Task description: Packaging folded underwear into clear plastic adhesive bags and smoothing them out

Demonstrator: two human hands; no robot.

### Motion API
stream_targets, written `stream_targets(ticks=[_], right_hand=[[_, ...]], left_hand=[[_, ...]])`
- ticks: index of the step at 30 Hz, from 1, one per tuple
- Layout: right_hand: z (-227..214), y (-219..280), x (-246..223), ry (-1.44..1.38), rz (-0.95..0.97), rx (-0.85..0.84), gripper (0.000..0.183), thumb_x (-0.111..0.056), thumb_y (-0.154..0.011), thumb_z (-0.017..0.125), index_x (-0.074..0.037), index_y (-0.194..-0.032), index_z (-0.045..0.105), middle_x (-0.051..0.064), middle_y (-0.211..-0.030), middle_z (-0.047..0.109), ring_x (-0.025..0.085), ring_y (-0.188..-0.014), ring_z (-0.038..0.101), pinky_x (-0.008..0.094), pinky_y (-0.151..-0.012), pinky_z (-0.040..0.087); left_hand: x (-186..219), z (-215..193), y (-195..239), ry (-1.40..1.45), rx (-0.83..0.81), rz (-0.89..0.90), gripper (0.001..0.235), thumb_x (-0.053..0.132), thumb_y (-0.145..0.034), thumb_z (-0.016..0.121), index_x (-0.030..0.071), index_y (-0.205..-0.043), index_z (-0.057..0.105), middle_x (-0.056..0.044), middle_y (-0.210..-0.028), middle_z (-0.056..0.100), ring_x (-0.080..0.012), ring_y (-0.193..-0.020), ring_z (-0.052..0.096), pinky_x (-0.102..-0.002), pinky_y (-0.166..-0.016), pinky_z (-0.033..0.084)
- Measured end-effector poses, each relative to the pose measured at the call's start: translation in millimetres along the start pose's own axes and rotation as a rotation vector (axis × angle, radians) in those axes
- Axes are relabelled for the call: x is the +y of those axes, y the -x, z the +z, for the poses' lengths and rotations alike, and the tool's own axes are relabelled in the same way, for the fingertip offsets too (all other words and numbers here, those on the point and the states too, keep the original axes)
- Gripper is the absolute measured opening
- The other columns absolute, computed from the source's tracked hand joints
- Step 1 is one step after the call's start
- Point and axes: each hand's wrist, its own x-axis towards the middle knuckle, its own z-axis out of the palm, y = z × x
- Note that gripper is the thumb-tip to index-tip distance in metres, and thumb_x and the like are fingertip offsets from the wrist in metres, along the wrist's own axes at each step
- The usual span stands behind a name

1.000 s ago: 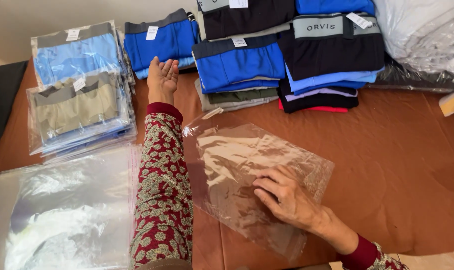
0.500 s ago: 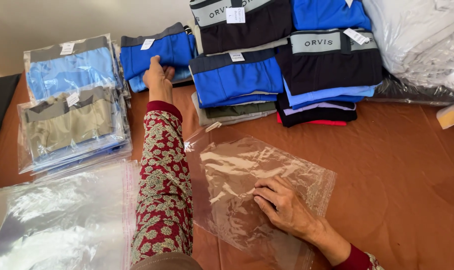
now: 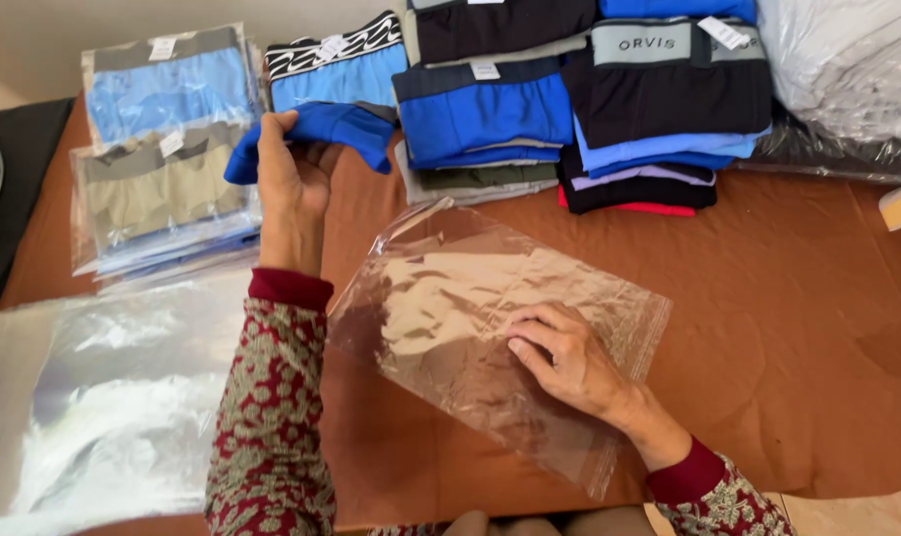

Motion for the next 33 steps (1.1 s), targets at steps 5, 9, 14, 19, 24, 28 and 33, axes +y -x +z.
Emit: stream_targets(ticks=[5,9,14,19,24,28,33], right_hand=[[-24,-7,-67,-0.498,0.224,-0.105,0.028,-0.024,-0.097,0.064,-0.008,-0.117,0.075,0.014,-0.112,0.077,0.029,-0.103,0.073,0.041,-0.090,0.057],[-34,-14,-92,-1.280,0.573,-0.234,0.087,-0.058,-0.096,0.045,0.013,-0.146,0.041,0.033,-0.128,0.065,0.036,-0.111,0.068,0.046,-0.097,0.052],[-8,-6,-50,-1.489,0.984,0.243,0.050,-0.037,-0.090,0.059,0.000,-0.122,0.064,0.019,-0.114,0.071,0.035,-0.100,0.071,0.050,-0.089,0.056],[2,32,-5,-1.256,1.095,0.391,0.040,-0.004,-0.084,0.073,0.000,-0.123,0.067,0.016,-0.098,0.071,0.034,-0.083,0.072,0.051,-0.075,0.060],[-14,55,-3,-1.121,1.100,0.367,0.045,0.001,-0.082,0.073,0.003,-0.127,0.064,0.019,-0.096,0.069,0.033,-0.076,0.072,0.048,-0.062,0.063],[-21,64,0,-1.048,1.080,0.366,0.046,0.002,-0.082,0.072,0.004,-0.127,0.065,0.020,-0.094,0.068,0.035,-0.074,0.072,0.049,-0.060,0.063],[-28,59,5,-0.725,0.942,0.382,0.027,-0.012,-0.088,0.077,-0.005,-0.113,0.075,0.017,-0.084,0.070,0.026,-0.071,0.073,0.043,-0.059,0.063]], left_hand=[[-13,-16,94,-0.021,-0.067,-0.020,0.027,0.012,-0.075,0.076,0.004,-0.093,0.057,-0.009,-0.084,0.061,-0.0273,-0.076,0.074,-0.048,-0.077,0.069],[-48,-5,190,-0.010,-0.041,0.036,0.023,0.009,-0.077,0.075,0.007,-0.093,0.059,-0.008,-0.084,0.062,-0.0255,-0.071,0.073,-0.046,-0.071,0.070],[-124,-42,268,0.018,0.164,-0.188,0.031,0.010,-0.077,0.077,0.005,-0.098,0.055,-0.011,-0.085,0.056,-0.0285,-0.073,0.066,-0.049,-0.076,0.064],[-140,-85,302,0.008,0.183,-0.429,0.038,0.007,-0.080,0.080,-0.003,-0.103,0.052,-0.019,-0.098,0.051,-0.0388,-0.098,0.062,-0.056,-0.101,0.056],[-106,-100,306,-0.034,0.194,-0.590,0.050,0.031,-0.085,0.075,0.002,-0.117,0.049,-0.020,-0.107,0.055,-0.0394,-0.106,0.064,-0.052,-0.102,0.055],[-92,-117,294,-0.139,0.230,-0.525,0.049,0.024,-0.086,0.075,-0.007,-0.116,0.052,-0.028,-0.105,0.057,-0.0445,-0.100,0.066,-0.058,-0.097,0.056],[-95,-137,283,-0.588,-0.040,-0.407,0.035,0.010,-0.086,0.074,-0.009,-0.116,0.069,-0.029,-0.091,0.073,-0.0405,-0.076,0.076,-0.047,-0.072,0.065]])
